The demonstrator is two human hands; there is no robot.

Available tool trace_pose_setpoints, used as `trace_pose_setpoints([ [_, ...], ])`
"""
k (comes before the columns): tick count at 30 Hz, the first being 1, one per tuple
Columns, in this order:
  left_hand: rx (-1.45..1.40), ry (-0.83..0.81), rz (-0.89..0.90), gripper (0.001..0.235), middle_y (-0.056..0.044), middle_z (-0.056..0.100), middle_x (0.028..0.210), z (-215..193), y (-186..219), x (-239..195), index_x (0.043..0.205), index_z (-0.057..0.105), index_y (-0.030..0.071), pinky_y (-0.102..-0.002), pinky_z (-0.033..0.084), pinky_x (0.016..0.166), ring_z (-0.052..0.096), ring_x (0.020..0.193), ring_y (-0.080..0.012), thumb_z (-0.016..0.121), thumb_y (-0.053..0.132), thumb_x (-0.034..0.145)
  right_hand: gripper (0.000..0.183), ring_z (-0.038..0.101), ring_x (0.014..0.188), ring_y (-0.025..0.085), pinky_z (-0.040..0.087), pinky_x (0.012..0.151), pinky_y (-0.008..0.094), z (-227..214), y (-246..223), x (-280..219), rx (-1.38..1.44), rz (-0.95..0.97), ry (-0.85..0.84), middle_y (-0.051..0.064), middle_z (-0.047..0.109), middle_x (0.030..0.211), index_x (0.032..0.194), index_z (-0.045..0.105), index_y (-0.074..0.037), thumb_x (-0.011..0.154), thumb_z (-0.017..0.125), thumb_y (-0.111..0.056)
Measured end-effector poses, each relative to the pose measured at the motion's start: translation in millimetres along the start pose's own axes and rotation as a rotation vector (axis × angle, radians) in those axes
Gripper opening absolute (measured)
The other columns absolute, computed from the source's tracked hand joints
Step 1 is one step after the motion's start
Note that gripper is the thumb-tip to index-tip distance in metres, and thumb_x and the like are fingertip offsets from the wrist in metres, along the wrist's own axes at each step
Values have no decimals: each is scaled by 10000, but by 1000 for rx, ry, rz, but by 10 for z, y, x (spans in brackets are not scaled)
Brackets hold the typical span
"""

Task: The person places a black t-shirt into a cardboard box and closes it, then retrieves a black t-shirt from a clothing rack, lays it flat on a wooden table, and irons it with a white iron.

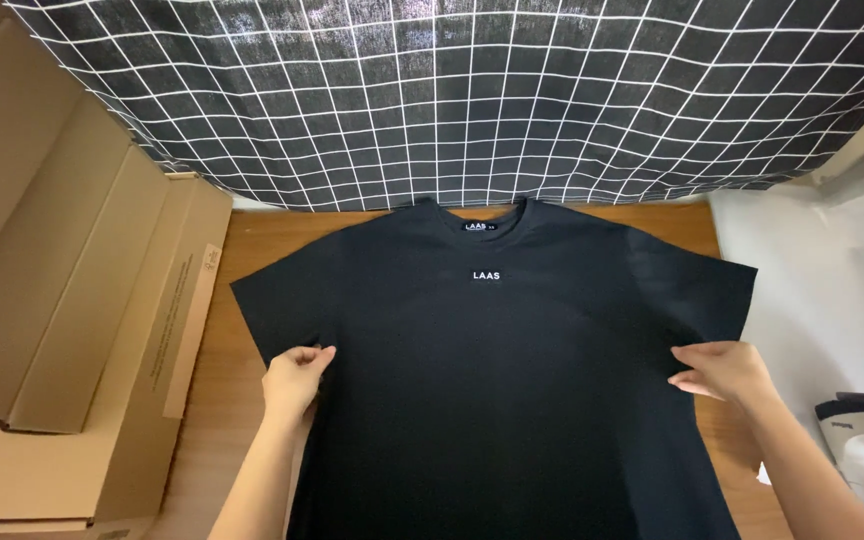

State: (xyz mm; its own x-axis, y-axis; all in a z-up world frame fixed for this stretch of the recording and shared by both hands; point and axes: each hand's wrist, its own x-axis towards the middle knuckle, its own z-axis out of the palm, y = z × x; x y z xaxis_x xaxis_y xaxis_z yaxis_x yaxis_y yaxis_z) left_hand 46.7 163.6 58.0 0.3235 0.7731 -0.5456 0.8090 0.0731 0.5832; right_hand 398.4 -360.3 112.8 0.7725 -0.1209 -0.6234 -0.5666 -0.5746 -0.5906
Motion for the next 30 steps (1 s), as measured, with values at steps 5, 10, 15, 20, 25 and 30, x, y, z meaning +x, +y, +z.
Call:
trace_pose_setpoints([
  [5,3,130,49,369,-67,863,1316,47,-55,112,1377,846,163,-467,610,1119,763,1310,-318,756,407,1115,303,895,821,253,593,1061,331,-3,-2,159,-363,-67,-11,179,962,885,1309,951,-46,1090,825,-213],
  [10,24,134,79,398,-65,868,1332,36,30,42,1404,829,140,-455,605,1131,769,1316,-309,766,365,1081,282,894,795,246,602,1019,322,52,86,221,-436,-257,34,190,953,831,1297,853,-11,1060,749,-124],
  [15,36,146,47,529,-104,851,1382,4,206,-23,1394,841,118,-515,603,1122,745,1353,-371,690,545,1119,297,861,795,246,615,921,339,122,302,422,-512,-413,140,134,919,774,1275,816,-50,1005,732,-141],
  [20,99,227,152,361,-106,866,1313,-2,155,86,1395,832,142,-511,606,1087,792,1255,-369,746,367,1126,303,869,906,282,645,936,390,106,430,549,-499,-554,238,51,927,1114,1318,865,-83,1051,769,-190],
  [25,257,352,354,285,-129,814,1256,129,-120,240,1378,813,139,-574,643,915,776,1147,-418,709,294,1162,346,793,1204,312,631,1002,466,99,317,295,-501,-499,300,29,888,1267,1355,870,-159,1045,738,-236],
  [30,480,579,604,169,-106,746,1096,389,-524,567,1233,730,151,-531,636,610,758,894,-377,705,313,1191,328,796,1222,298,652,971,504,114,369,314,-571,-445,293,-28,894,1274,1436,811,-214,1153,673,-308],
])
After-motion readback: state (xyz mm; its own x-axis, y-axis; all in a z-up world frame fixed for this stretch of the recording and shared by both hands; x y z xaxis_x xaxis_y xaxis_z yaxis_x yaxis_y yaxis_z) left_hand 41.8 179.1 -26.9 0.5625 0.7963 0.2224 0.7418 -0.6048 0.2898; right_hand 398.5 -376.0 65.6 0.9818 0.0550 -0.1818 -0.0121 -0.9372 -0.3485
